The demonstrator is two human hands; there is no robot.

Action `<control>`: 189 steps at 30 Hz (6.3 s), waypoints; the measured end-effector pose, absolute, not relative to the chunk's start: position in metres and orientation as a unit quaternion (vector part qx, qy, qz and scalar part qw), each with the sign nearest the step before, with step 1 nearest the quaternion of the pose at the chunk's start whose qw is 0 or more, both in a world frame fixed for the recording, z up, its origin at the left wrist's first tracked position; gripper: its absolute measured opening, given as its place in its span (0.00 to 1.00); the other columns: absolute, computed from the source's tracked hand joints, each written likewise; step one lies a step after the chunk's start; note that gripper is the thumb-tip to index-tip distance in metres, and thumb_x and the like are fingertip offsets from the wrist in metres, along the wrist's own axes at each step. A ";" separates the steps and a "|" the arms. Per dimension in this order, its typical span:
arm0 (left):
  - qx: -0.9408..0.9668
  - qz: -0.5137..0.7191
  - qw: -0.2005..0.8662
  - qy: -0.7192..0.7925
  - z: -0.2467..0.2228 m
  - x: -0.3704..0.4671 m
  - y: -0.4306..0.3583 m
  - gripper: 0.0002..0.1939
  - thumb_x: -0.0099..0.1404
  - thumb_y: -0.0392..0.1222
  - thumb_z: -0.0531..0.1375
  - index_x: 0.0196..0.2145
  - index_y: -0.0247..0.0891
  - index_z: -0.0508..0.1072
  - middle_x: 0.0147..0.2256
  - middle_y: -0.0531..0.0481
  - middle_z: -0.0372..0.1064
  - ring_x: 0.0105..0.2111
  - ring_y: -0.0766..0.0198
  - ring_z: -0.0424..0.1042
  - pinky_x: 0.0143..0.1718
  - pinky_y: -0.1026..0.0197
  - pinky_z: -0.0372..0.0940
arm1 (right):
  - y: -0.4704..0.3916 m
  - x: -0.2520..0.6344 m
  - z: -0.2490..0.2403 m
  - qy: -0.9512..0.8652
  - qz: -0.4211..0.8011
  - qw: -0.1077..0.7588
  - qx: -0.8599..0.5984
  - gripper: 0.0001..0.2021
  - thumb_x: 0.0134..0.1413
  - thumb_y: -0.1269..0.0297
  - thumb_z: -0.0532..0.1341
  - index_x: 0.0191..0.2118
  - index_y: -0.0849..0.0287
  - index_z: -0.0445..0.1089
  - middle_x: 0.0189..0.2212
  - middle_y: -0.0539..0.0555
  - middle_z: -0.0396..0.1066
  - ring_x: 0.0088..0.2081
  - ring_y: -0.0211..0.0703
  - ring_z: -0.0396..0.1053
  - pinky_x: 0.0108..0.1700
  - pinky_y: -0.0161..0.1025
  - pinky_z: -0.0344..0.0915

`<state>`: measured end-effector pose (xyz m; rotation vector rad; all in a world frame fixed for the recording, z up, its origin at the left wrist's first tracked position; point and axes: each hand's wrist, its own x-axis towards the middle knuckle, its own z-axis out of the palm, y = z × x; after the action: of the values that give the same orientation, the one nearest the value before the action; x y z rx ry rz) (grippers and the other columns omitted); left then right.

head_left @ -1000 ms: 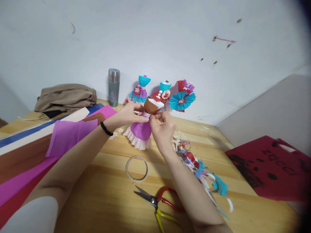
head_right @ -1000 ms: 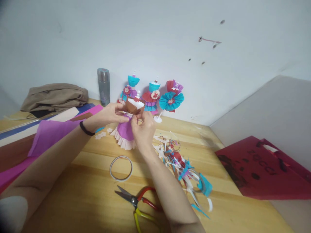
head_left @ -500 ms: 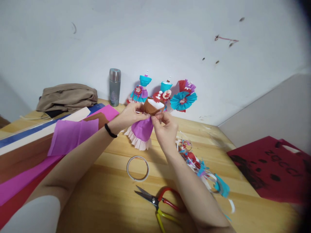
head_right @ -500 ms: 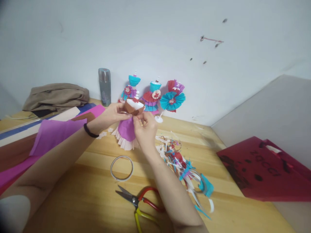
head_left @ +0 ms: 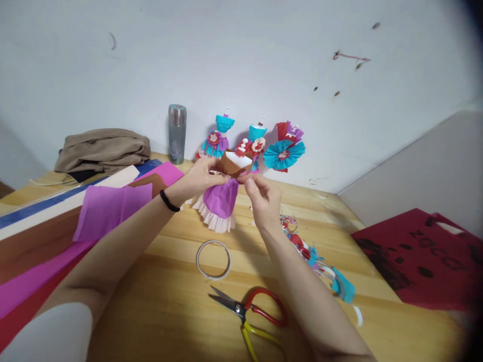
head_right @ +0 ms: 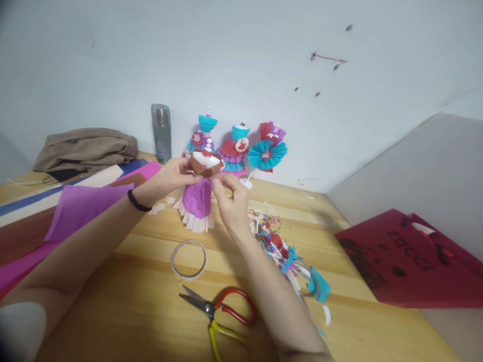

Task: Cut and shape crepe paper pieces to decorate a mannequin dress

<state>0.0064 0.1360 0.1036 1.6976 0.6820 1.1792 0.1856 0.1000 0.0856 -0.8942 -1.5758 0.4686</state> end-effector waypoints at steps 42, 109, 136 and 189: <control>0.652 0.502 0.494 0.282 0.096 0.011 0.138 0.19 0.57 0.36 0.65 0.48 0.32 0.72 0.45 0.43 0.76 0.43 0.60 0.75 0.46 0.57 0.68 | 0.144 0.192 0.085 -0.629 0.340 0.590 -0.375 0.09 0.48 0.57 0.63 0.32 0.55 0.68 0.27 0.50 0.73 0.30 0.42 0.72 0.37 0.43 0.70; 0.649 0.505 0.475 0.313 0.100 0.014 0.135 0.05 0.57 0.36 0.64 0.31 0.32 0.76 0.30 0.48 0.75 0.31 0.65 0.72 0.34 0.62 0.65 | 0.139 0.208 0.086 -0.663 0.309 0.546 -0.407 0.12 0.48 0.52 0.66 0.27 0.56 0.71 0.24 0.51 0.71 0.29 0.43 0.69 0.36 0.42 0.67; 0.632 0.512 0.494 0.308 0.100 0.019 0.133 0.04 0.56 0.35 0.64 0.31 0.32 0.77 0.28 0.51 0.74 0.30 0.67 0.71 0.34 0.63 0.65 | 0.120 0.194 0.099 -0.656 0.298 0.550 -0.423 0.12 0.47 0.54 0.64 0.24 0.57 0.70 0.21 0.49 0.66 0.26 0.39 0.63 0.30 0.38 0.61; 0.698 0.466 0.472 0.270 0.097 0.010 0.139 0.07 0.58 0.40 0.65 0.31 0.32 0.75 0.30 0.49 0.74 0.34 0.63 0.73 0.40 0.59 0.67 | 0.097 0.169 0.094 -0.721 0.044 0.515 -0.463 0.07 0.52 0.63 0.58 0.30 0.59 0.72 0.23 0.51 0.69 0.26 0.42 0.66 0.31 0.40 0.61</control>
<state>0.0098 0.1394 0.0967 1.7091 0.6613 1.1396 0.1691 0.0968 0.0939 -1.1121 -1.7317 0.1062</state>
